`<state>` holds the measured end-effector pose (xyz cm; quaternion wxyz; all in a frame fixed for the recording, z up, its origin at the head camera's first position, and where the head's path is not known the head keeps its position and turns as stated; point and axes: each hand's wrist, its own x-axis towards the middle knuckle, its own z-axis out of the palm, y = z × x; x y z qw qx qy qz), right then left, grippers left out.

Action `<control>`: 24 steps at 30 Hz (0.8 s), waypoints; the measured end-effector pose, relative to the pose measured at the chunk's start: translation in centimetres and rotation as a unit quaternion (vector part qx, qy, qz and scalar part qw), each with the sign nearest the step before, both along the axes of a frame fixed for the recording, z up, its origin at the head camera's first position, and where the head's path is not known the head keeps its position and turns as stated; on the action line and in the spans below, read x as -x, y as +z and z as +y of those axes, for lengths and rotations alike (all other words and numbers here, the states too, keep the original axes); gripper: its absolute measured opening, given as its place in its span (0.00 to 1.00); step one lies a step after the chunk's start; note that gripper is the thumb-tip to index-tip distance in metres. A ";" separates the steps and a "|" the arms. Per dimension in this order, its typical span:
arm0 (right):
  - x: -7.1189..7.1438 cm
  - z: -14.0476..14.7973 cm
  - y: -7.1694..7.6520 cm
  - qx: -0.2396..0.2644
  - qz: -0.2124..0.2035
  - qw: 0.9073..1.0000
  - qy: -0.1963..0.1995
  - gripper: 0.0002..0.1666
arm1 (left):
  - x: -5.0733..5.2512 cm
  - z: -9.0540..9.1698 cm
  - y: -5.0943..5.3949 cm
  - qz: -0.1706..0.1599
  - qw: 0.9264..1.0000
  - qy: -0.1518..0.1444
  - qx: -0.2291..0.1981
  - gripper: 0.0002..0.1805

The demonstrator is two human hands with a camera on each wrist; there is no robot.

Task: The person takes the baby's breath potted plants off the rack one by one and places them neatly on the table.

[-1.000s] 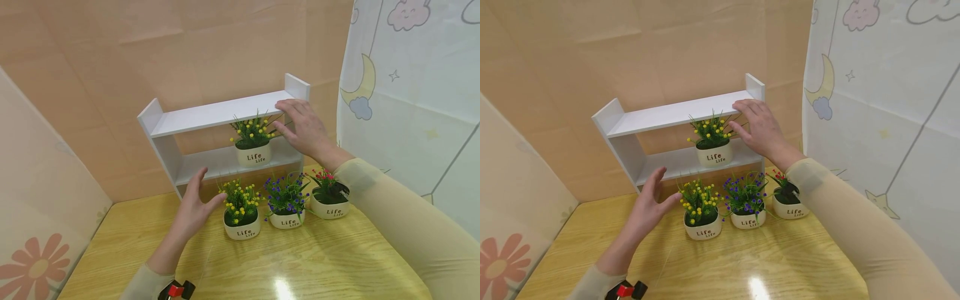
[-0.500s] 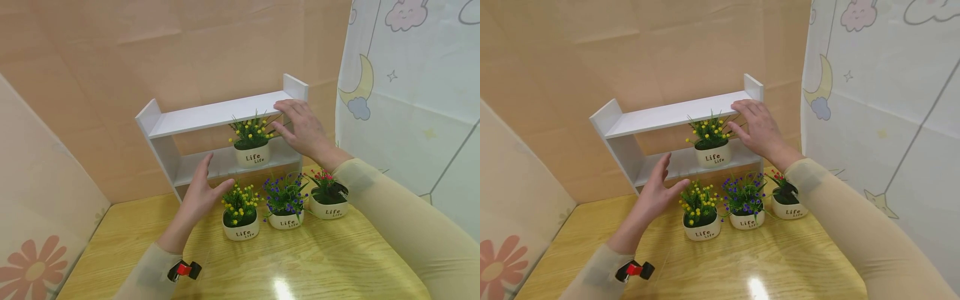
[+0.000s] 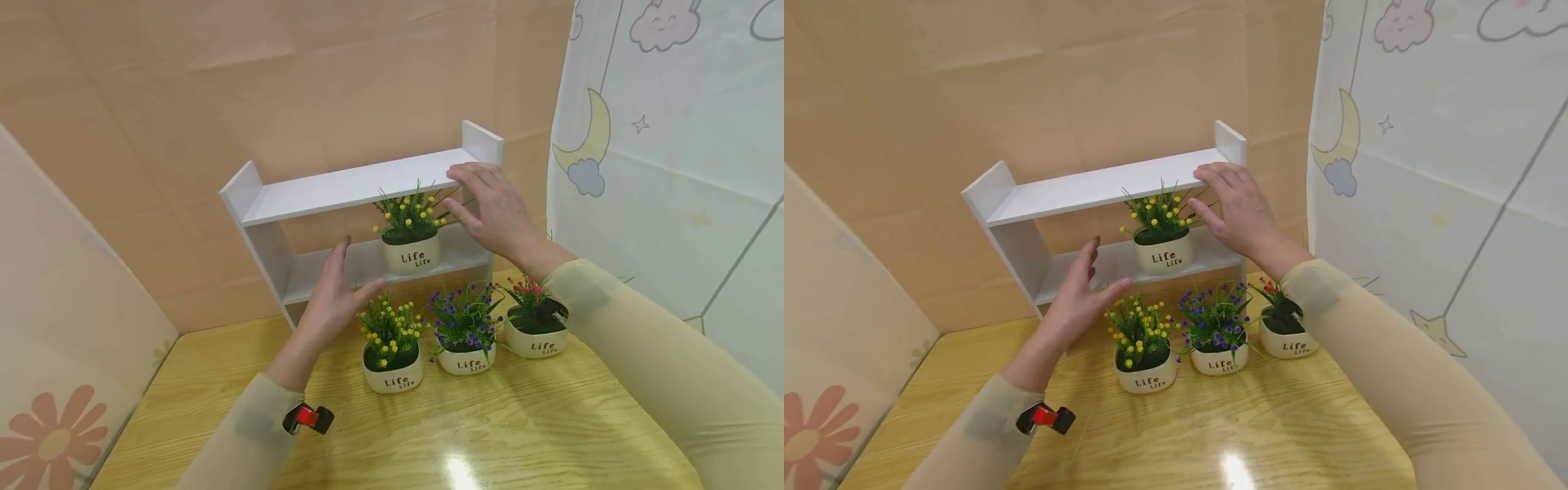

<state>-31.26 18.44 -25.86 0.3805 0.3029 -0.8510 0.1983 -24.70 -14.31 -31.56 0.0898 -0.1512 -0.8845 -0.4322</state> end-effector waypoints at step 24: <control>0.0 0.1 0.0 0.000 -0.006 1.000 0.001 0.32 | 4.0 3.1 0.8 -0.012 0.999 -0.016 -0.032 0.61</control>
